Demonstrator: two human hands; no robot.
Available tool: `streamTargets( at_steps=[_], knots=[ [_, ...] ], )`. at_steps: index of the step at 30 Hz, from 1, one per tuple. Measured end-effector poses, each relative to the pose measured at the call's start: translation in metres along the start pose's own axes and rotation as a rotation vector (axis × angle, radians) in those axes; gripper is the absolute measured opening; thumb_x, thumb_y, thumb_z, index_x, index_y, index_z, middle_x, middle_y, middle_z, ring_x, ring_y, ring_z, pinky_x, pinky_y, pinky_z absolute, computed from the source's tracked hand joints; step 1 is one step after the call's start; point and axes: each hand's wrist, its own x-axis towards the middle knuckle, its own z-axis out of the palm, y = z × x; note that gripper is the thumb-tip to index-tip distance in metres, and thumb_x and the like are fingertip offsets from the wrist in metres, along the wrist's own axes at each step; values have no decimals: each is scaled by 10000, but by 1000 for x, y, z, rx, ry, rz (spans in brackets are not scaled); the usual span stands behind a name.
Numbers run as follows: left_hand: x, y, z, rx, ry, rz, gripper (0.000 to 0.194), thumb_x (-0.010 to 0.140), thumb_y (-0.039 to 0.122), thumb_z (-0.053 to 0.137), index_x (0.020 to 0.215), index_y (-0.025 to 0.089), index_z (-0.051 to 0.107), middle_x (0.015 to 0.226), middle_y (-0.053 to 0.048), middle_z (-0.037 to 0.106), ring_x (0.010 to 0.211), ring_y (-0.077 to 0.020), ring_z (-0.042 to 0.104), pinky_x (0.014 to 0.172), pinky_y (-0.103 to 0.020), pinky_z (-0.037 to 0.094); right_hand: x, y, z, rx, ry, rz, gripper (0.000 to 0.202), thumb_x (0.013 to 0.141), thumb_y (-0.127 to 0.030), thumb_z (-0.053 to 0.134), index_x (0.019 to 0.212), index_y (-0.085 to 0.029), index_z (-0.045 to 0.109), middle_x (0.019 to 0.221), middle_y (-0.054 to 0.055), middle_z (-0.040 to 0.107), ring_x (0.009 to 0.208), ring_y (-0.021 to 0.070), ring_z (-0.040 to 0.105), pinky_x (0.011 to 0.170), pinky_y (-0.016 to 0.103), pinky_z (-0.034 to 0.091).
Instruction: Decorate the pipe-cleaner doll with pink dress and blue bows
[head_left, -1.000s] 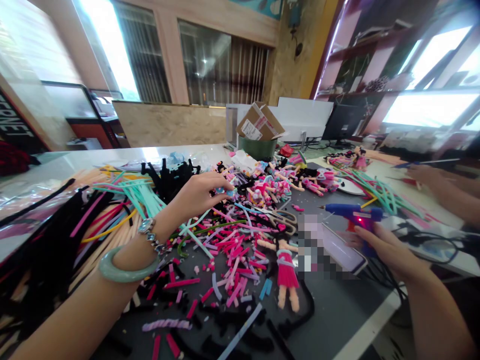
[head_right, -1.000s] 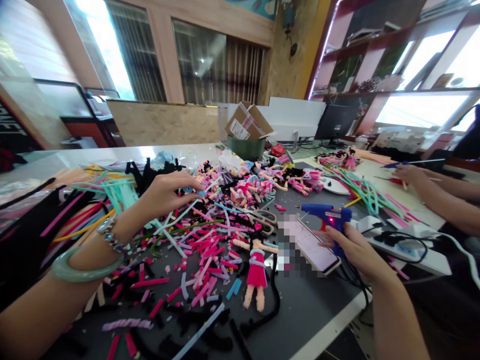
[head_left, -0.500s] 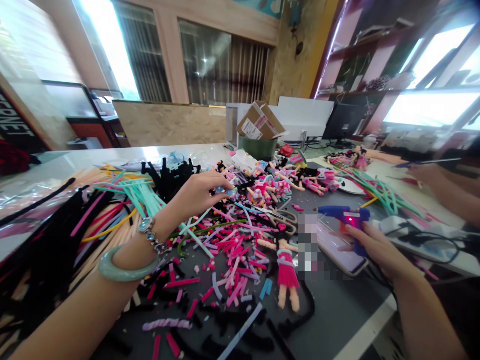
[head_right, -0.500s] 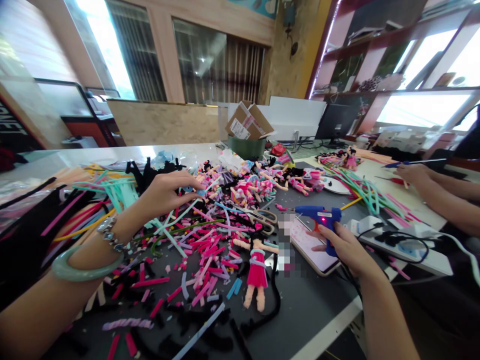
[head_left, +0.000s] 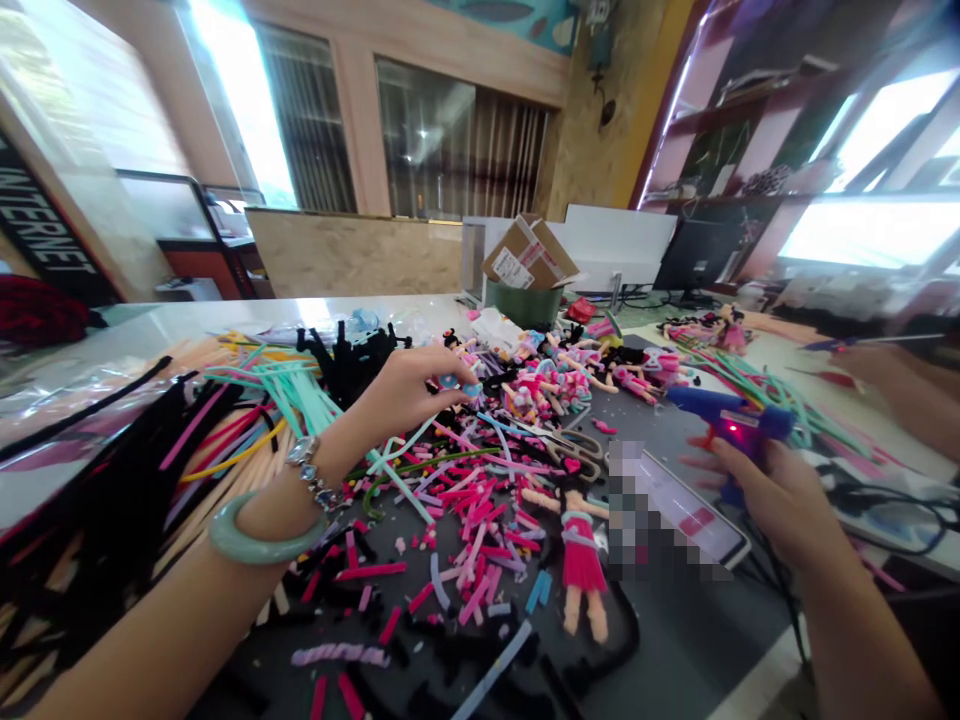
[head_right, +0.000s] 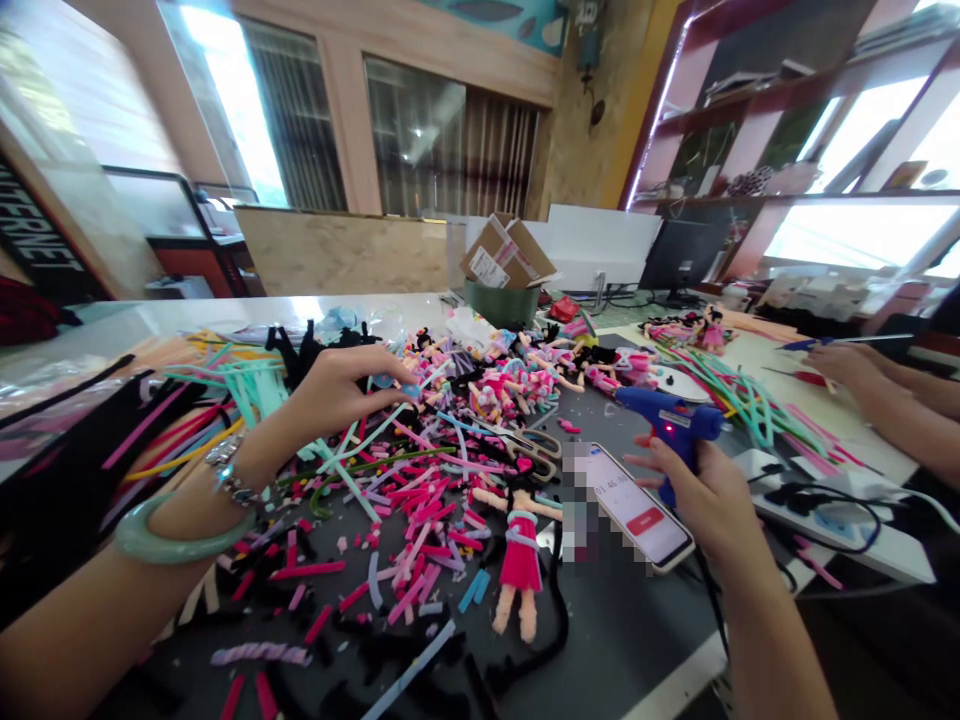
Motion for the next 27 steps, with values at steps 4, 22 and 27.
streamTargets(
  at_steps=[4,22,27],
  knots=[
    [3,9,-8,-136,35,-61,132,723,231,740,822,151,705,823,-60,717,816,-172,645,781,-291,484,-26,-21,29,-20,-59,-156,321,728,-449,699,920,-196,653,971,80,702,775,222,697,621,276,575],
    [-102,53,25,-534,204,-708,156,661,234,792,789,180,723,781,-30,683,748,-154,616,665,-249,466,-122,1,116,187,-378,95,300,669,-395,759,832,-164,661,444,-31,530,359,109,494,341,212,445],
    [-108,59,34,-628,249,-662,160,675,195,783,822,177,723,758,-21,668,708,-132,611,658,-239,478,-120,17,109,104,-436,151,310,665,-418,755,848,-179,681,613,25,639,424,109,511,404,235,477]
  ],
)
